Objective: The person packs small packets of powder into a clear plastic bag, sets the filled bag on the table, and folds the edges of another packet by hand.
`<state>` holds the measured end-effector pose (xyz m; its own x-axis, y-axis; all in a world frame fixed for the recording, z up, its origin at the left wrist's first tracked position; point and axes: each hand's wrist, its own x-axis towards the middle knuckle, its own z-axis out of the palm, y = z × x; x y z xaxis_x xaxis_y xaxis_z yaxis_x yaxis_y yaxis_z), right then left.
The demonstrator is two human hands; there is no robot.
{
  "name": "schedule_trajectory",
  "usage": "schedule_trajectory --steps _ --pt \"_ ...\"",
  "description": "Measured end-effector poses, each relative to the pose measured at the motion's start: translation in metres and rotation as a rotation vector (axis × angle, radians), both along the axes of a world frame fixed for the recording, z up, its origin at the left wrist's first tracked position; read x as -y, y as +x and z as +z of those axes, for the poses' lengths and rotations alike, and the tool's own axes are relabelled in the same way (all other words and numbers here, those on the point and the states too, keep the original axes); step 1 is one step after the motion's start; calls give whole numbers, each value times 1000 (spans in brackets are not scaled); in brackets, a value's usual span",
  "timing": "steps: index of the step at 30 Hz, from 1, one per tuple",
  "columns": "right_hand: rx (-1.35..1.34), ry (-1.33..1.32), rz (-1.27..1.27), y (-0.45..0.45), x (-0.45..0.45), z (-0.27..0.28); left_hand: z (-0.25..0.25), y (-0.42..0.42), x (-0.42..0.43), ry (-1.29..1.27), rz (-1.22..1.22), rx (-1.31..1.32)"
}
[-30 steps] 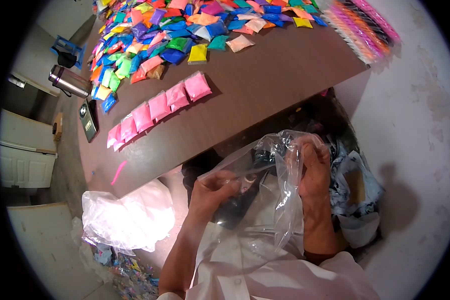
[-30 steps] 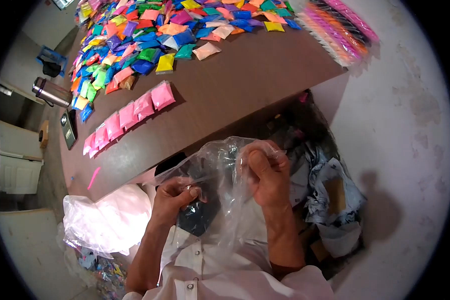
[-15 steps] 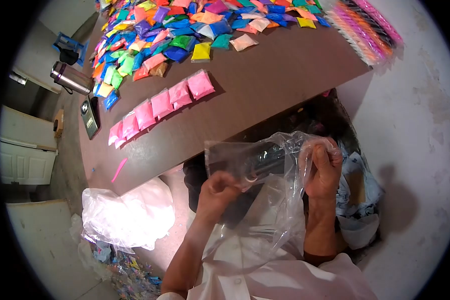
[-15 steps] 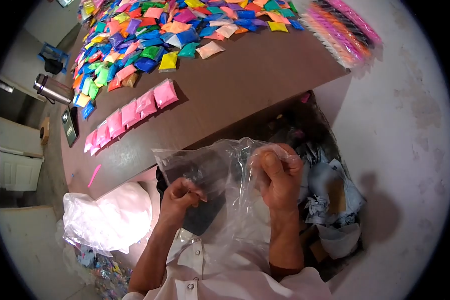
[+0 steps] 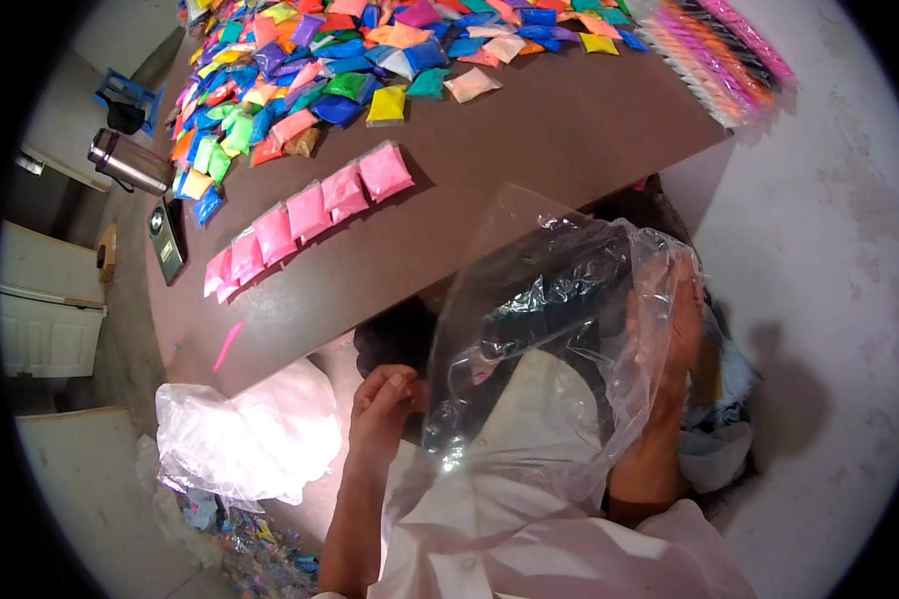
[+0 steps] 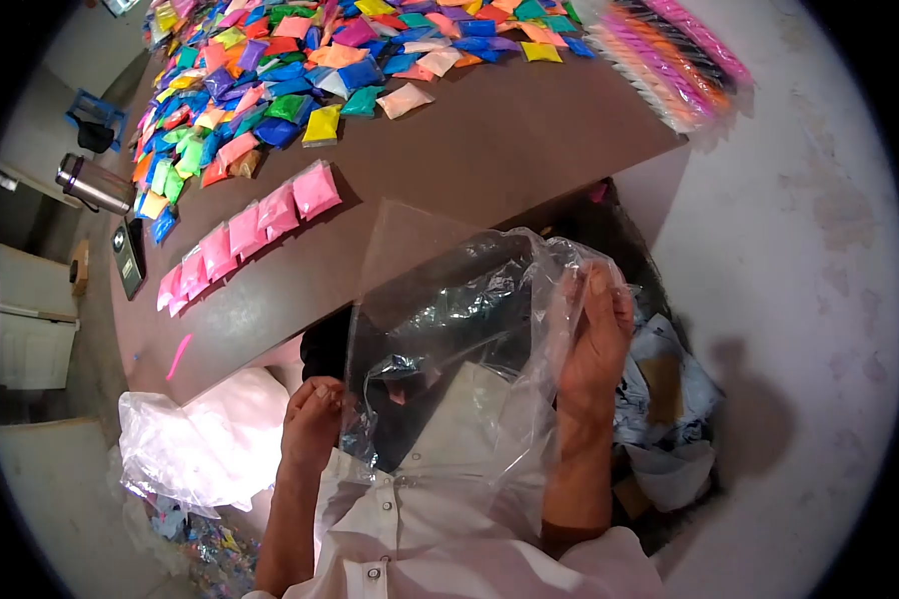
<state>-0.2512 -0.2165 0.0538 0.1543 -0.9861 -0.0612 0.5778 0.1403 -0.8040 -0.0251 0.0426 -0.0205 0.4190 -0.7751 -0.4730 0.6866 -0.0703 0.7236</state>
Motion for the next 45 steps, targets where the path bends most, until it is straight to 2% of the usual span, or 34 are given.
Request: schedule_trajectory --steps 3,5,7,8,11,12,15,19,21,23,24,28,30,33,35,37,41,43,45 --pt "62 -72 37 5 -2 -1 -1 -1 -4 88 -32 110" --pt "81 53 20 8 -3 -5 4 -5 -3 127 -67 178" --pt "99 64 -27 12 1 -14 23 -17 6 158 -111 278" --pt "123 81 -71 14 3 -16 24 -20 5 127 -221 367" --pt "121 79 -128 15 5 -14 38 -44 1 136 -380 375" --pt "70 53 -141 12 6 -21 57 -46 4 200 -489 581" --pt "62 1 -130 10 4 -28 81 -55 13 114 -464 544" --pt "108 -61 -146 21 -5 -27 72 -70 46 99 -457 484" --pt "132 -6 -196 26 -13 -22 62 -76 56 77 -421 430" --pt "179 18 -195 24 -16 -23 57 -75 64 148 -315 240" --pt "222 22 -173 22 -15 -24 51 -75 64 107 -245 254" --pt "182 42 -146 13 -10 -32 42 -69 59 45 -230 270" --pt "171 23 -121 4 -3 -37 44 -64 53 116 -289 484" --pt "171 44 -226 -11 16 -39 53 -54 44 224 -235 457" --pt "149 -14 -200 -18 26 -48 42 -48 34 220 -276 539" --pt "83 95 -169 -14 27 -48 41 -47 34 255 -240 646" --pt "92 108 -101 -17 29 -52 35 -48 31 250 -236 769" --pt "126 117 -78 -14 27 -43 38 -52 34 240 -241 918" --pt "88 171 -112 -18 28 -51 28 -57 32 239 -260 893"
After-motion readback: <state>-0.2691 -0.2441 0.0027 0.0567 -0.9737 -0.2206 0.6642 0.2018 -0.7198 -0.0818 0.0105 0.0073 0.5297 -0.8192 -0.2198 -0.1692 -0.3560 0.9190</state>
